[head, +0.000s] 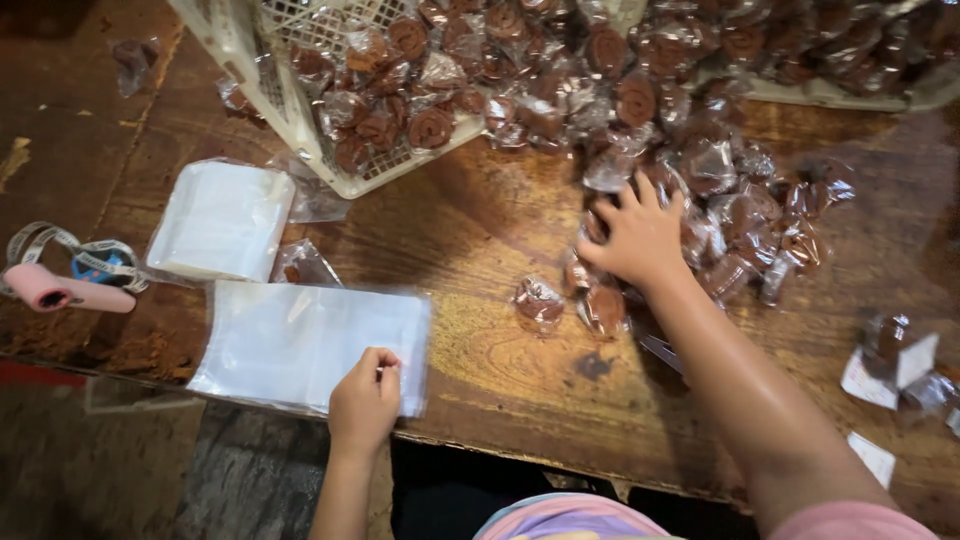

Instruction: Packing individually wrapped small cakes into larger plastic bags, adding a label, and sealing them with a heat sealer.

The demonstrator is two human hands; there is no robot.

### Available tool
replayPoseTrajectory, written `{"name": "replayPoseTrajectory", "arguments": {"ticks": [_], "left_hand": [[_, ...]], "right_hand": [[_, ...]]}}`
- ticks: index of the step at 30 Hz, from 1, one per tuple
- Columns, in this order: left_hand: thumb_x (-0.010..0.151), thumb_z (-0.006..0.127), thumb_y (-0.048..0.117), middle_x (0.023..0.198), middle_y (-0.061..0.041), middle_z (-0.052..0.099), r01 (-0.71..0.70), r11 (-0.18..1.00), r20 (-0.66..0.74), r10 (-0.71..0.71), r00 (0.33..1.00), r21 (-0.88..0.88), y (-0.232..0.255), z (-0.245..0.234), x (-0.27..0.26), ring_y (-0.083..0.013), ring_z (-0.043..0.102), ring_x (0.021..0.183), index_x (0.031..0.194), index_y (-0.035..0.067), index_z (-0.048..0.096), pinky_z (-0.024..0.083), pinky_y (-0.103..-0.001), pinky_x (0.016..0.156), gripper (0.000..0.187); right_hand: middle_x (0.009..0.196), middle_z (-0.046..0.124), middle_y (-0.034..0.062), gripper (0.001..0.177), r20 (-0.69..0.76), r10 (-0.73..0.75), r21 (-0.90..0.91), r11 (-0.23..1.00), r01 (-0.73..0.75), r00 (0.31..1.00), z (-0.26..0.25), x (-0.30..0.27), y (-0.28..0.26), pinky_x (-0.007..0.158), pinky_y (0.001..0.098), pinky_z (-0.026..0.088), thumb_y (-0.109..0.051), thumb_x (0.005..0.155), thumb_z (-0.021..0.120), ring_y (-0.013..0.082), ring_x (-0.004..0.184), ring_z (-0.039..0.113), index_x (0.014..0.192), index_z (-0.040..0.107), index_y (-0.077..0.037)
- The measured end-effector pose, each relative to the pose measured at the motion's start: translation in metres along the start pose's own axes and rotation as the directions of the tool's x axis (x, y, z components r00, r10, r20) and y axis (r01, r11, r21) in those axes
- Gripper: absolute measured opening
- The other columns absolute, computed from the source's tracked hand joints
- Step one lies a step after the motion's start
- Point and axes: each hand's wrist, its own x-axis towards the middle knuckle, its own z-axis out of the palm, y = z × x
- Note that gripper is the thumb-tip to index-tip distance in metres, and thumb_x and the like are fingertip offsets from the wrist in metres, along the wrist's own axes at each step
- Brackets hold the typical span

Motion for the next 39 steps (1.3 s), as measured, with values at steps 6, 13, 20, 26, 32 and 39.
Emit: {"name": "replayPoseTrajectory", "arguments": {"ticks": [6, 13, 20, 26, 32, 39], "left_hand": [[0.091, 0.062, 0.027, 0.098, 0.004, 0.079, -0.071, 0.989, -0.054, 0.065, 0.996, -0.127, -0.006, 0.006, 0.002, -0.0176, 0.074, 0.090, 0.105, 0.022, 0.072, 0.052, -0.034, 0.082, 0.018], [0.096, 0.062, 0.005, 0.104, -0.016, 0.074, -0.338, 0.923, -0.405, 0.242, 0.881, -0.183, -0.024, 0.015, 0.012, -0.0340, 0.072, 0.096, 0.118, 0.008, 0.075, 0.057, -0.043, 0.086, 0.026], [0.082, 0.075, 0.001, 0.090, -0.002, 0.070, -0.675, 0.738, -0.661, 0.509, 0.552, 0.004, -0.020, 0.046, 0.027, -0.0207, 0.072, 0.077, 0.105, 0.014, 0.076, 0.056, -0.030, 0.066, 0.027], [0.083, 0.071, 0.001, 0.086, -0.004, 0.071, -0.708, 0.686, -0.466, 0.579, 0.669, -0.165, 0.025, 0.074, -0.020, -0.0250, 0.072, 0.079, 0.096, 0.013, 0.076, 0.059, -0.032, 0.063, 0.019], [0.085, 0.071, 0.017, 0.086, 0.009, 0.069, -0.773, 0.634, -0.275, 0.748, 0.604, 0.027, 0.047, 0.116, -0.039, -0.0160, 0.072, 0.083, 0.094, 0.028, 0.075, 0.057, -0.029, 0.073, 0.014], [0.087, 0.068, 0.016, 0.085, 0.006, 0.065, -0.804, 0.592, -0.209, 0.795, 0.570, 0.060, 0.044, 0.133, -0.031, -0.0186, 0.072, 0.082, 0.094, 0.024, 0.072, 0.059, -0.029, 0.071, 0.011]], "right_hand": [[0.165, 0.033, 0.0060, 0.067, 0.002, 0.045, 0.061, 0.997, -0.045, 0.999, 0.012, -0.110, 0.029, 0.113, 0.0751, 0.020, -0.064, 0.084, 0.041, 0.0358, 0.152, 0.023, 0.137, 0.059, -0.027], [0.152, 0.047, 0.0075, 0.065, -0.063, -0.081, 0.150, 0.985, 0.090, 0.995, 0.005, -0.120, -0.023, 0.109, 0.0613, 0.035, -0.041, 0.082, 0.073, 0.0376, 0.140, 0.044, 0.144, 0.054, -0.037], [0.156, 0.040, 0.0116, 0.059, -0.047, -0.363, 0.079, 0.927, 0.366, 0.930, 0.035, -0.111, -0.090, 0.094, 0.0526, 0.052, -0.051, 0.085, 0.072, 0.0416, 0.127, 0.055, 0.138, 0.060, -0.028], [0.118, 0.058, 0.0031, 0.030, 0.001, -0.358, 0.262, 0.901, 0.345, 0.934, 0.057, -0.184, -0.065, 0.083, 0.0389, 0.059, -0.025, 0.081, 0.072, 0.0304, 0.109, 0.063, 0.109, 0.060, -0.021], [0.117, 0.073, 0.0096, 0.035, -0.149, 0.108, 0.768, 0.639, 0.047, 0.983, 0.041, -0.205, 0.002, 0.101, 0.0452, 0.050, -0.005, 0.069, 0.069, 0.0329, 0.114, 0.068, 0.102, 0.074, -0.014], [0.143, 0.062, 0.0099, 0.030, 0.007, -0.069, 0.552, 0.832, 0.054, 0.998, 0.031, -0.174, 0.012, 0.107, 0.0545, 0.038, -0.022, 0.084, 0.059, 0.0381, 0.136, 0.049, 0.111, 0.074, -0.022]]}}
